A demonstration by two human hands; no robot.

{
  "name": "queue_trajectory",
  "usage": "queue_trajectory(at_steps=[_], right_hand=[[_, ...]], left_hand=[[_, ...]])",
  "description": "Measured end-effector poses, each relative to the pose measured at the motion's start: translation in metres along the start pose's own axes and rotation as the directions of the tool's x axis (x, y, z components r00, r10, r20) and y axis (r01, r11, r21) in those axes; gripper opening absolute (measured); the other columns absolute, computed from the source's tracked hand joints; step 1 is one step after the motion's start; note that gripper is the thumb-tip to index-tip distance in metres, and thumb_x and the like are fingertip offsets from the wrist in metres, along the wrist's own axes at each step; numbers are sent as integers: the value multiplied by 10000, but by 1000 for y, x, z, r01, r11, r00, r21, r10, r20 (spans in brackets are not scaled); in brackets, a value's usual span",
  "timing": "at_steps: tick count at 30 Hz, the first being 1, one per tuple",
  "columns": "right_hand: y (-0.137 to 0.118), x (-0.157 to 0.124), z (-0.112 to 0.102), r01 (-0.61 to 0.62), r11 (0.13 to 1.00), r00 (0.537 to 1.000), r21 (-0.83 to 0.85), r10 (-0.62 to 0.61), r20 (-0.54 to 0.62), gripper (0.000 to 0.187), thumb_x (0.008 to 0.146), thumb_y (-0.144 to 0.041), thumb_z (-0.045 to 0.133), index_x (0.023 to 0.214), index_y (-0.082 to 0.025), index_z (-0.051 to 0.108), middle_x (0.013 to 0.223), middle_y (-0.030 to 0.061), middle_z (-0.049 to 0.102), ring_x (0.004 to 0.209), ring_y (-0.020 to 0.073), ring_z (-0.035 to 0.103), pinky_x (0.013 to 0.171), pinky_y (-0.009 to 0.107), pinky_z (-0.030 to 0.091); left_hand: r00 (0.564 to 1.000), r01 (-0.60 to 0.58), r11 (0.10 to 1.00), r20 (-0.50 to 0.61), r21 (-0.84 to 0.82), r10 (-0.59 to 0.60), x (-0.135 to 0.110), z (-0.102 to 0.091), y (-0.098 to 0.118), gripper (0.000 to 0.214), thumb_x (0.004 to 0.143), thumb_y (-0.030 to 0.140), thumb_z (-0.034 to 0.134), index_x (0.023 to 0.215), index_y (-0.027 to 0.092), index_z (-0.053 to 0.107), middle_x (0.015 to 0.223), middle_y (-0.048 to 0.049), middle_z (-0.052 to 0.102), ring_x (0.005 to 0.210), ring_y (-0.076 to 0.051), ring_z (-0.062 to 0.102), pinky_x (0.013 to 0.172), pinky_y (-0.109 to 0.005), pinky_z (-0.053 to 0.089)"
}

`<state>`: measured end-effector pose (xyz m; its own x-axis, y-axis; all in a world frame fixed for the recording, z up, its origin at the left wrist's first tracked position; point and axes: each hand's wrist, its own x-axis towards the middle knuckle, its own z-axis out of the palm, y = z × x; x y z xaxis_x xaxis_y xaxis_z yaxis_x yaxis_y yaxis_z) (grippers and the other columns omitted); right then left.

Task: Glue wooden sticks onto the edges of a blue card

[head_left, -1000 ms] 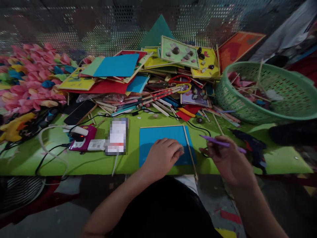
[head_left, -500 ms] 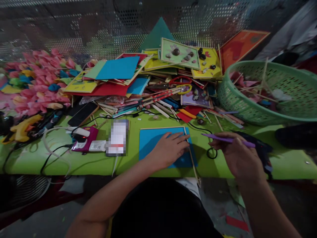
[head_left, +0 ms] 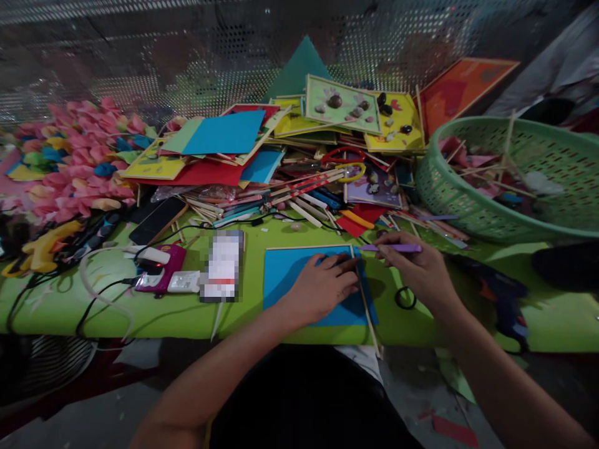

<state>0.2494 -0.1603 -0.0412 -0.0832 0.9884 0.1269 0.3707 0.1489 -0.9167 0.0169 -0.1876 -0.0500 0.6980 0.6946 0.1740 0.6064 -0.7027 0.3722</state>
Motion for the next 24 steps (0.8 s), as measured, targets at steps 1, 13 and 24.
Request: queue_trajectory(at_steps=[1, 13, 24], right_hand=[[2, 1, 1, 8, 1000, 1000, -18, -8, 2, 215, 924, -446, 689, 978, -241, 725, 844, 5, 686, 694, 158, 601, 628, 294, 479], [2, 6, 5, 29, 994, 999, -101, -27, 21, 198, 947, -425, 636, 976, -239, 699, 841, 12, 685, 705, 171, 606, 643, 307, 456], [6, 7, 5, 36, 992, 999, -118, -31, 44, 185, 955, -411, 621, 976, -238, 686, 860, 16, 683, 742, 182, 621, 685, 324, 463]], left_hand=[[1000, -1, 1000, -1, -4, 1, 0, 0, 0, 235, 1068, 333, 488, 1174, 234, 672, 1480, -41, 617, 1397, -265, 511, 1075, -466, 393], [999, 28, 1000, 16, 13, -28, -1, -1, 0, 247, 1073, 352, 473, 1199, 269, 669, 1503, 2, 599, 1397, -251, 512, 1070, -472, 411], [999, 31, 999, 43, 23, -32, 1, -1, 0, 270, 1085, 375, 436, 1207, 282, 659, 1531, 28, 571, 1420, -247, 490, 1079, -487, 411]])
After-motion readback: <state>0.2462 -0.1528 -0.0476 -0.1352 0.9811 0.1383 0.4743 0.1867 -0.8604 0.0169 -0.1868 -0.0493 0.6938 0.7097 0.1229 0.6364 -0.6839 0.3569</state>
